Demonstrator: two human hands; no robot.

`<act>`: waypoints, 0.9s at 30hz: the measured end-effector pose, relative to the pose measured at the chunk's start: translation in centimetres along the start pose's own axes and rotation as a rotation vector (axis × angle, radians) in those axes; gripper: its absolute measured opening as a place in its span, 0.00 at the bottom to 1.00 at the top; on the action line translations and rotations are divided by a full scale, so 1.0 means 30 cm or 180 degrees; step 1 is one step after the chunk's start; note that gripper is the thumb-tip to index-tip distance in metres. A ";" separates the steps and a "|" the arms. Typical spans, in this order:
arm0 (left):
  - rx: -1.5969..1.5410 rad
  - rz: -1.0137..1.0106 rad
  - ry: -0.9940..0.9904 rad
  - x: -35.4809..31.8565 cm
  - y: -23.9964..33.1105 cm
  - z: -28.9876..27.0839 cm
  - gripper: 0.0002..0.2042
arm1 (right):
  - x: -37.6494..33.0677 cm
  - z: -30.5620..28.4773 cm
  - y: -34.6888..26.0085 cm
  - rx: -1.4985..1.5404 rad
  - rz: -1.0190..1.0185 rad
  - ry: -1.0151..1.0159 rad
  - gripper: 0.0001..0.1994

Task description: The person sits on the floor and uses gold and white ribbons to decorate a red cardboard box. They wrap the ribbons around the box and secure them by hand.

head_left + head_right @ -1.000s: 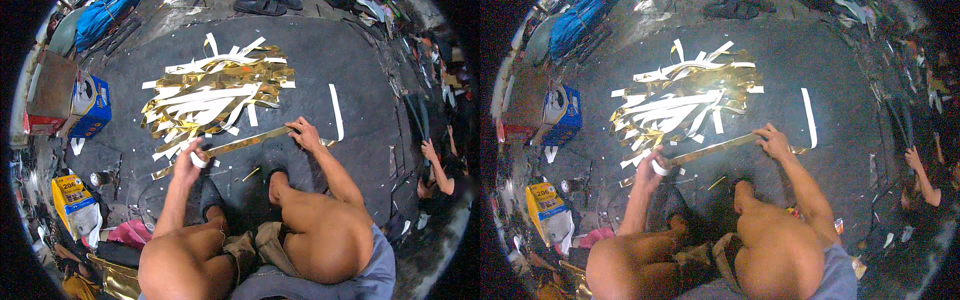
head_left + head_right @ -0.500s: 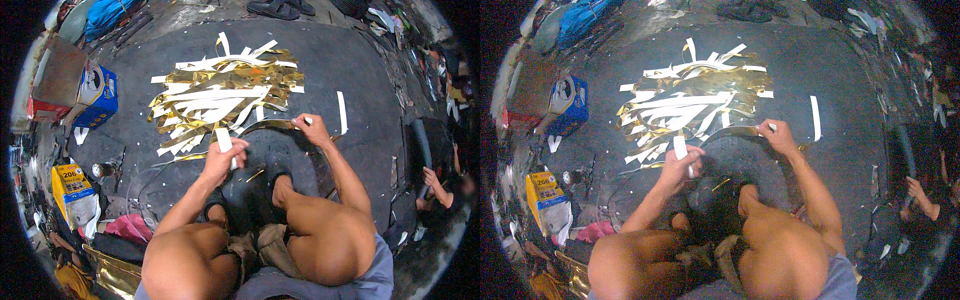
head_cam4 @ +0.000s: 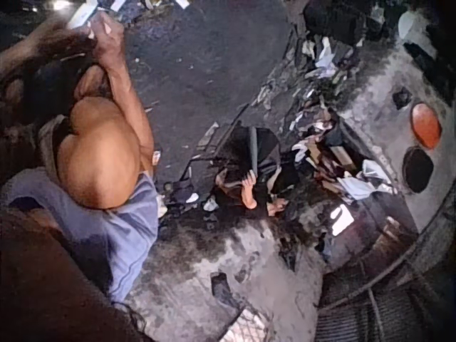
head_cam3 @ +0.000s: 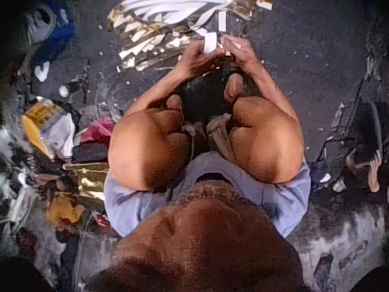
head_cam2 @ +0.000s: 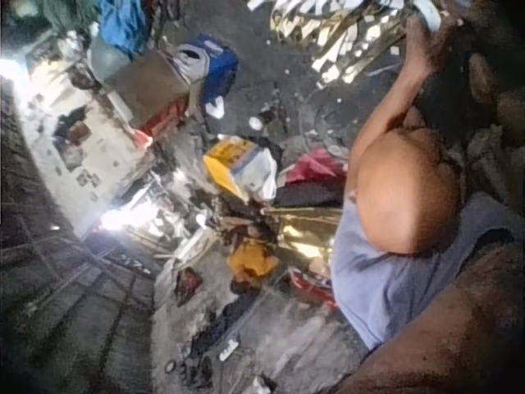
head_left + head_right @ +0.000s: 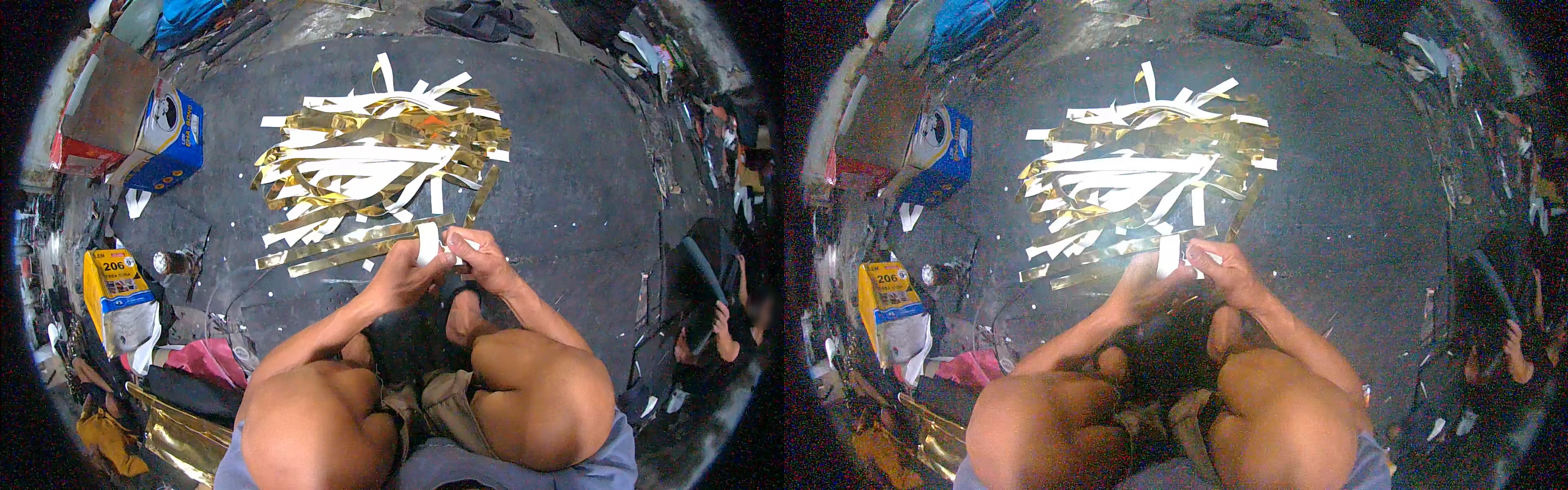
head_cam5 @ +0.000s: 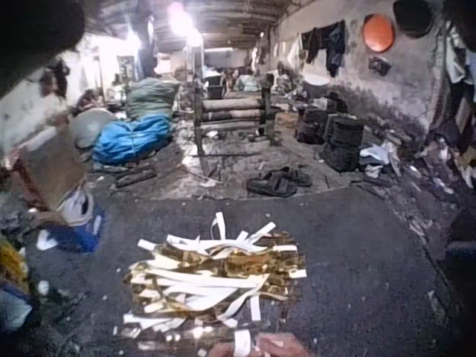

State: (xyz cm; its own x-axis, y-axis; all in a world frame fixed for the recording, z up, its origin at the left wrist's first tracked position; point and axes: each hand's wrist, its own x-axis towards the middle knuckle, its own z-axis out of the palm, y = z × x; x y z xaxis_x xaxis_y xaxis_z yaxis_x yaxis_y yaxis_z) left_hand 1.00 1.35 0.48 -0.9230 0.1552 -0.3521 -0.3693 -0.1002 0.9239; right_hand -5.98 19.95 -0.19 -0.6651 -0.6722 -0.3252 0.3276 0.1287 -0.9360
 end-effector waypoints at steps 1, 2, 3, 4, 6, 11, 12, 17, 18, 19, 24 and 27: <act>0.0019 0.0023 -0.0013 -0.002 -0.013 -0.007 0.16 | 0.005 -0.002 0.000 -0.0066 -0.0105 -0.0014 0.18; -0.0075 0.0065 0.0006 -0.004 -0.030 -0.009 0.17 | 0.009 0.002 -0.005 -0.0128 -0.0211 -0.0039 0.18; -0.0172 0.0108 0.0027 -0.005 -0.046 -0.011 0.17 | 0.012 0.005 -0.010 -0.0191 -0.0315 -0.0065 0.18; -0.0272 0.0150 0.0049 -0.007 -0.060 -0.016 0.17 | 0.020 0.004 0.003 0.0077 -0.0118 -0.0020 0.17; -0.0864 -0.0073 0.0430 -0.005 -0.062 -0.034 0.15 | 0.042 -0.013 0.069 0.0622 0.0274 0.0104 0.17; -0.3271 0.0549 0.1816 -0.094 -0.061 -0.478 0.08 | 0.024 -0.459 0.208 0.2948 0.0034 0.2054 0.06; -0.3348 0.0593 0.2092 -0.133 -0.048 -0.602 0.07 | -0.032 -0.571 0.213 0.3121 -0.0347 0.2850 0.03; -0.3197 0.1089 0.3337 -0.354 -0.251 -1.207 0.08 | -0.612 -1.416 0.551 0.3276 -0.1101 0.4236 0.21; -0.2892 0.1307 0.3753 -0.500 -0.256 -1.205 0.09 | -0.418 -1.317 0.518 0.3285 -0.1220 0.4773 0.24; -0.2717 0.1464 0.3978 -0.546 -0.254 -1.199 0.10 | -0.343 -1.267 0.451 0.2860 -0.1305 0.4843 0.21; -0.0424 0.0393 0.3746 -0.233 -0.264 -0.933 0.13 | -0.029 -0.801 0.344 -0.0674 -0.0470 0.3308 0.13; -0.0337 0.0114 0.3183 -0.037 -0.209 -0.556 0.14 | 0.141 -0.416 0.264 -0.3307 -0.0679 0.0964 0.19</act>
State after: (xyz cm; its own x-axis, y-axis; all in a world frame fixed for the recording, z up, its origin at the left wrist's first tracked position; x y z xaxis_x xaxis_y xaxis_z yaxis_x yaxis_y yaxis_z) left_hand 2.55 -14.59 -7.42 -0.5827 -0.7411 -0.3334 -0.3024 -0.1831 0.9354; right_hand -14.58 27.23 -10.67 -0.8244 -0.5652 -0.0301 -0.4427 0.6771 -0.5879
